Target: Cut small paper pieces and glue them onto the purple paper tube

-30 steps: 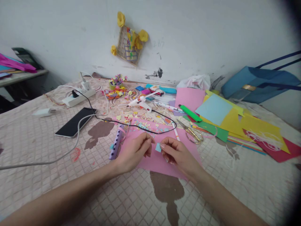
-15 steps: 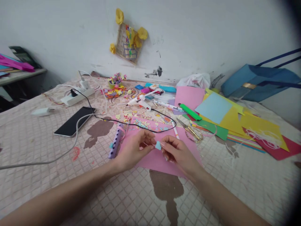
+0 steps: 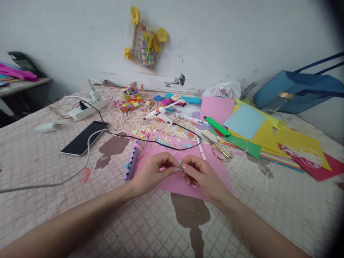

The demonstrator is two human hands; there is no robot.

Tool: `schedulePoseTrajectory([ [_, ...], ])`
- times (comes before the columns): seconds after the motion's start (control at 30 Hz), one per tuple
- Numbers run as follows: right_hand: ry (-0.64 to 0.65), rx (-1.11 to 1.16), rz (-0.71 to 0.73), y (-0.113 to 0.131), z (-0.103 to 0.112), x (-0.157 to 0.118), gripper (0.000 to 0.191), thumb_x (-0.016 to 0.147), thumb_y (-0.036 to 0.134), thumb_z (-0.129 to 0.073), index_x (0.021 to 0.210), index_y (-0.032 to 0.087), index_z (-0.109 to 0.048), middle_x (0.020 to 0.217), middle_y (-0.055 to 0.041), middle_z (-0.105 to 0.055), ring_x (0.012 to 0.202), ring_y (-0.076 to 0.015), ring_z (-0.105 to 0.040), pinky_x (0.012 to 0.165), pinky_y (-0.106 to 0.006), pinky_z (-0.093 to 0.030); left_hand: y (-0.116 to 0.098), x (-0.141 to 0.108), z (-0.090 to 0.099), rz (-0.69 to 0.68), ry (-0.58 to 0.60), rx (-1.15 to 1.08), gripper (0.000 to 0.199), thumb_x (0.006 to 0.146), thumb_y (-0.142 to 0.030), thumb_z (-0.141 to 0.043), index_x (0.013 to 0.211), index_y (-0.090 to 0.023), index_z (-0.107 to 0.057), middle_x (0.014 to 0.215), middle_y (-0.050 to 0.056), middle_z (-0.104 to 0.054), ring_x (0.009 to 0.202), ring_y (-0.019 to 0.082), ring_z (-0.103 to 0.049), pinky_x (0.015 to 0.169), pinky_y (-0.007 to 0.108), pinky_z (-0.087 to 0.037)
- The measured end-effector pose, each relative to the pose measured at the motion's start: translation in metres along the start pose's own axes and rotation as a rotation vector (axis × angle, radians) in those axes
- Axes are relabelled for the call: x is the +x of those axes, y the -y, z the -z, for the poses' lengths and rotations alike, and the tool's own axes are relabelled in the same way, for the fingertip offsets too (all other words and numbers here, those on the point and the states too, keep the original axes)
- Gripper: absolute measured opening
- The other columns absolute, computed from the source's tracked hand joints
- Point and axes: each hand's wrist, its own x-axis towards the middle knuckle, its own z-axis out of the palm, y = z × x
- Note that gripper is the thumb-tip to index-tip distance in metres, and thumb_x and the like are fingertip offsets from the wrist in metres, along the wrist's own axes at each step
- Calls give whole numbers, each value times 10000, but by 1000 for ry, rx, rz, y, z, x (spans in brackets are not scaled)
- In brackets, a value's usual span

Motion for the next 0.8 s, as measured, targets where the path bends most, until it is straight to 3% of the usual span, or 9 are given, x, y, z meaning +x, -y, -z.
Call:
schedulePoseTrajectory([
  [0.27,18,-100,49,0,0,0,263,877,393,-467,746,174,-531,592,29,-520,462,-75,-458,428,-208,-350,3,4,0,124,17,-240,152,755,-267,-630,757,-117,-603,728,42,-629,727,150,-588,715,285,-462],
  [0.5,30,-163,82,1,0,0,214,806,383,-583,762,183,-523,577,50,-495,468,-77,-456,453,-211,-356,4,3,1,146,-21,-190,163,730,-262,-653,756,-114,-592,710,19,-593,675,113,-549,641,238,-441],
  [0.8,7,-201,103,1,0,0,220,824,387,-552,741,186,-519,584,40,-494,481,-84,-445,462,-220,-358,6,4,-1,144,-11,-282,218,730,-274,-654,858,-122,-565,773,16,-573,692,106,-548,661,248,-453],
])
